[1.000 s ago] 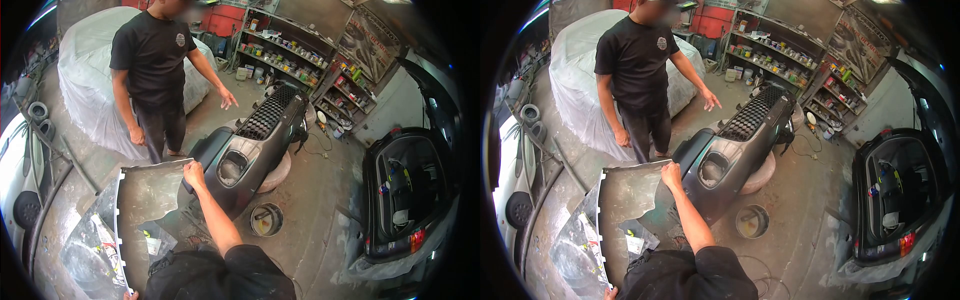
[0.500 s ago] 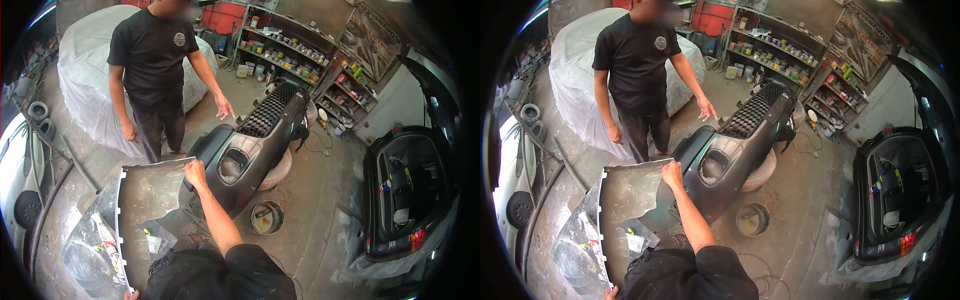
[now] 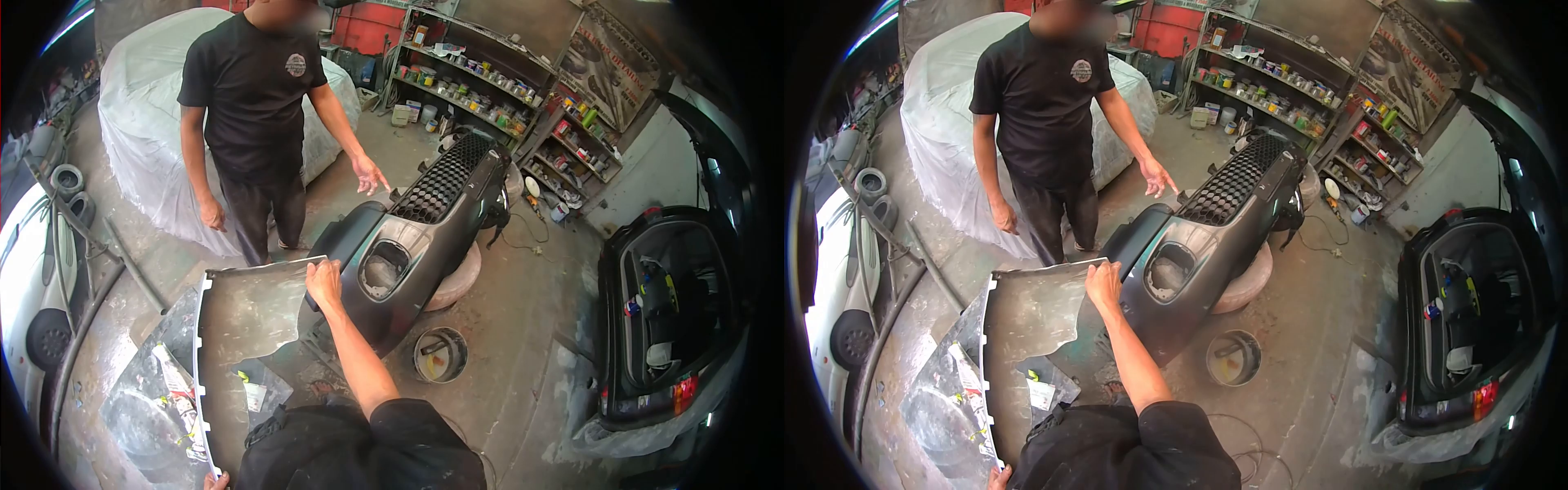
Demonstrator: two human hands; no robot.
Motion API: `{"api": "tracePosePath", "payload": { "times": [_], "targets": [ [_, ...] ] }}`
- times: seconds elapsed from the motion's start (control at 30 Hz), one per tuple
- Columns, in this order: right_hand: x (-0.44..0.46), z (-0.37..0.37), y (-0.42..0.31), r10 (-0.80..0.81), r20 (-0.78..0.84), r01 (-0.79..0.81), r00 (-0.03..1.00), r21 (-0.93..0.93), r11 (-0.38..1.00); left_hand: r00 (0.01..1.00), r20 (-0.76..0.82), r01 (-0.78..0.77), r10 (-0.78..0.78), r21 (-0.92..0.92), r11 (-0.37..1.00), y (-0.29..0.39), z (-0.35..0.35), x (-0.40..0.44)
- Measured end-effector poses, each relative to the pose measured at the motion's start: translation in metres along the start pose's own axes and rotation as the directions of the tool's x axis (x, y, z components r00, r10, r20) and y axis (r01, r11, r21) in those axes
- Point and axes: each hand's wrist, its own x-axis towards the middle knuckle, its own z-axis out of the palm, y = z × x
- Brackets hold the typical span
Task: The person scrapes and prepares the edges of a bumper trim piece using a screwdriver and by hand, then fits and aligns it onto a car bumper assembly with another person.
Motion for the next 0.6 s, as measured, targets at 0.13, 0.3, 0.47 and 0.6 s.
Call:
{"api": "tracePosePath", "payload": {
  "times": [0.13, 0.3, 0.47, 0.6],
  "targets": [
    [-0.003, -0.012, -0.011, 0.053, -0.003, -0.053, 0.999, -0.052, 0.997, 0.999, 0.002, 0.05, -0.05, 0.04, 0.998, 0.004, -0.001, -0.002],
    [-0.006, -0.019, -0.013, 0.062, -0.01, -0.062, 0.998, -0.119, 0.991, 0.999, -0.011, -0.041, 0.041, 0.024, 0.999, 0.0, -0.002, -0.001],
    [0.008, 0.005, 0.018, 0.116, 0.056, -0.118, 0.992, 0.048, 0.992, 0.984, -0.035, -0.171, 0.173, 0.063, 0.983, -0.003, -0.003, -0.002],
    [0.01, 0.01, 0.021, 0.085, 0.0, -0.083, 0.996, 0.248, 0.965, 0.924, -0.05, -0.355, 0.378, 0.249, 0.901, -0.01, -0.003, -0.007]
  ]
}}
